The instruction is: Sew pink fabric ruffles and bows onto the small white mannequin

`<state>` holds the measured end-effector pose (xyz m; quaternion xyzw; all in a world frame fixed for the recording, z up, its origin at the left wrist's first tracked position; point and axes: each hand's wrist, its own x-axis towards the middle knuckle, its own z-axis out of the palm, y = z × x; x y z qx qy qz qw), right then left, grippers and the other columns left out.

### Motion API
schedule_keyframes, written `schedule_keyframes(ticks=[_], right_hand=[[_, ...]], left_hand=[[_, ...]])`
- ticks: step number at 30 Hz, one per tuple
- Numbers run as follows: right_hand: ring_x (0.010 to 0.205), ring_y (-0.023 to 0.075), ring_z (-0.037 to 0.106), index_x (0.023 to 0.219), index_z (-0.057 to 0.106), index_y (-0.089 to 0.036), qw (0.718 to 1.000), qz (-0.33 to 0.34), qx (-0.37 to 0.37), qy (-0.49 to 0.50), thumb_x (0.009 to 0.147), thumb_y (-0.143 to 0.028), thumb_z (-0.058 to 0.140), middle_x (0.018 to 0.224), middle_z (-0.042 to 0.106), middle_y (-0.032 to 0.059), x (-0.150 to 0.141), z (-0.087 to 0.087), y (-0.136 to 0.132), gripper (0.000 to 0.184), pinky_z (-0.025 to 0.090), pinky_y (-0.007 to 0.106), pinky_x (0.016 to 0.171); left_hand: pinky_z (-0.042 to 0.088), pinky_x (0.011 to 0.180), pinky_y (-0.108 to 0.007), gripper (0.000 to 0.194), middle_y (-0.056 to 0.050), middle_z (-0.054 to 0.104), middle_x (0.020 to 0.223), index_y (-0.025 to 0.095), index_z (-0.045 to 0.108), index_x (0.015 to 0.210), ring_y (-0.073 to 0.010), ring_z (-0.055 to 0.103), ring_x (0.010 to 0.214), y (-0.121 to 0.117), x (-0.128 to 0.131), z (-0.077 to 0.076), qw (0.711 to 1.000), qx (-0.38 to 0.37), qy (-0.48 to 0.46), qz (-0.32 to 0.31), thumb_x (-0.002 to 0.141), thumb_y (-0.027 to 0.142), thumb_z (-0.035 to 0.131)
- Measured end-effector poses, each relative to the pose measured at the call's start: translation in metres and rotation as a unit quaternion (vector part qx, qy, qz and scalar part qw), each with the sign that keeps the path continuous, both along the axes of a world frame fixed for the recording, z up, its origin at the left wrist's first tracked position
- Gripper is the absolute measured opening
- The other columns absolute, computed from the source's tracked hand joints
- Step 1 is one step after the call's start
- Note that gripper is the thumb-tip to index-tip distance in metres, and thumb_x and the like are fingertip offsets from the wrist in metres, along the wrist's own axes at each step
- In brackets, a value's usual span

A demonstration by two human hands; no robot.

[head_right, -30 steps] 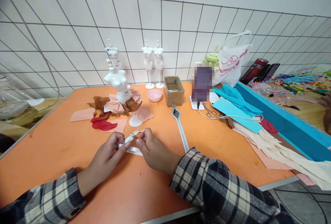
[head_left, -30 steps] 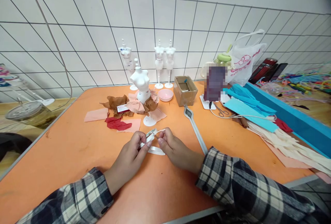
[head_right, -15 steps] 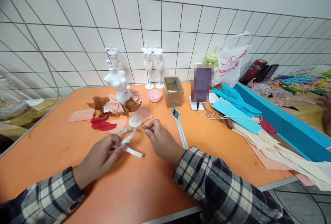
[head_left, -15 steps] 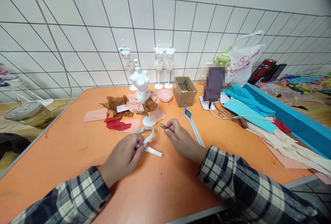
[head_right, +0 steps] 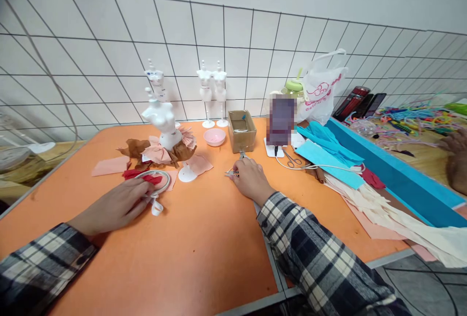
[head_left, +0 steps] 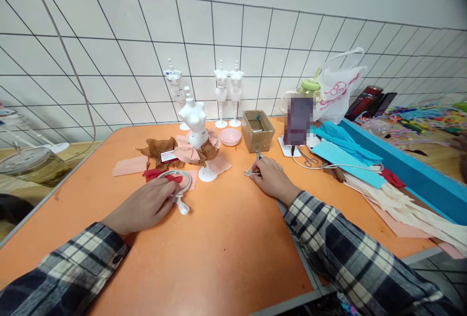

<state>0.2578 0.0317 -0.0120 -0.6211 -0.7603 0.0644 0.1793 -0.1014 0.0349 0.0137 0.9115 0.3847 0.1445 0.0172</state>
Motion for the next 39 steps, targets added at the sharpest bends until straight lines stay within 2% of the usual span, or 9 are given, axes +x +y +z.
schedule_keyframes(ticks=[3,5,8,10,17,20,23,31,39], right_hand=[[0.111,0.0300,0.048,0.113,0.054,-0.016,0.997,0.014,0.077,0.023,0.083,-0.034,0.060,0.114,0.058,0.0143,-0.017,0.005,-0.014,0.035,0.037,0.044,0.093],[0.120,0.0269,0.045,0.125,0.050,-0.014,0.989,0.099,0.101,0.036,0.088,-0.028,0.052,0.125,0.055,0.0152,-0.034,0.004,-0.019,0.040,0.033,0.042,0.103],[0.138,0.0271,0.029,0.142,0.034,-0.013,0.976,0.209,0.065,0.014,0.090,-0.038,0.050,0.147,0.039,0.0142,-0.057,-0.005,-0.016,0.059,0.023,0.045,0.112],[0.138,0.0278,0.030,0.145,0.029,-0.011,0.979,0.201,0.025,0.001,0.093,-0.044,0.044,0.149,0.036,0.0161,-0.065,-0.011,-0.011,0.064,0.024,0.049,0.112],[0.109,0.0256,0.057,0.108,0.064,-0.013,0.973,0.220,0.036,-0.051,0.095,-0.038,0.045,0.111,0.067,0.0135,-0.049,0.003,-0.021,0.034,0.024,0.047,0.109],[0.092,0.0226,0.061,0.090,0.067,-0.015,0.960,0.272,0.023,-0.063,0.092,-0.035,0.050,0.092,0.070,0.0109,-0.041,0.011,-0.024,0.026,0.031,0.044,0.101],[0.096,0.0211,0.059,0.088,0.067,-0.016,0.938,0.342,0.030,-0.054,0.089,-0.026,0.053,0.094,0.069,0.0098,-0.039,0.012,-0.023,0.017,0.034,0.040,0.097],[0.101,0.0231,0.052,0.104,0.064,-0.017,0.937,0.341,0.063,-0.040,0.085,-0.028,0.061,0.107,0.063,0.0096,-0.039,0.016,-0.028,0.022,0.037,0.036,0.089],[0.086,0.0173,0.056,0.093,0.067,-0.017,0.942,0.333,0.040,-0.002,0.092,-0.024,0.052,0.088,0.066,0.0041,-0.058,0.002,-0.031,0.017,0.039,0.029,0.079]], left_hand=[[0.042,0.066,-0.030,0.013,-0.005,0.060,0.082,0.019,0.055,0.087,-0.0204,0.055,0.073,0.002,0.001,-0.004,0.999,-0.042,0.033,0.008,0.086,0.023,0.043],[0.041,0.066,-0.030,0.013,-0.005,0.060,0.084,0.019,0.054,0.089,-0.0205,0.055,0.074,0.005,0.002,-0.004,0.998,-0.054,0.029,0.020,0.086,0.025,0.043],[0.040,0.065,-0.029,0.014,-0.004,0.060,0.083,0.019,0.053,0.088,-0.0197,0.055,0.072,0.009,0.002,-0.004,0.997,-0.070,0.025,0.020,0.088,0.029,0.044],[0.040,0.064,-0.029,0.014,-0.004,0.060,0.082,0.019,0.053,0.089,-0.0199,0.055,0.072,0.011,0.001,-0.004,0.997,-0.062,0.028,0.025,0.087,0.030,0.045],[0.042,0.072,-0.035,0.010,-0.008,0.063,0.087,0.019,0.055,0.084,-0.0235,0.056,0.079,0.016,-0.009,-0.003,0.997,0.041,0.063,0.031,0.082,0.025,0.047],[0.041,0.082,-0.041,0.019,-0.011,0.065,0.104,0.018,0.060,0.097,-0.0269,0.057,0.092,0.008,-0.008,0.000,0.991,0.132,0.037,-0.010,0.081,0.027,0.053],[0.042,0.077,-0.038,0.017,-0.008,0.068,0.094,0.020,0.063,0.098,-0.0241,0.058,0.085,-0.010,0.007,0.002,0.982,0.168,0.019,-0.083,0.083,0.024,0.056],[0.045,0.075,-0.035,0.016,-0.006,0.066,0.087,0.019,0.065,0.091,-0.0210,0.057,0.084,-0.051,0.086,-0.012,0.994,0.023,0.010,-0.102,0.090,0.027,0.052],[0.048,0.075,-0.030,0.024,-0.005,0.068,0.087,0.020,0.068,0.094,-0.0177,0.062,0.084,-0.037,0.084,-0.023,0.993,-0.032,-0.011,-0.115,0.094,0.020,0.043]])
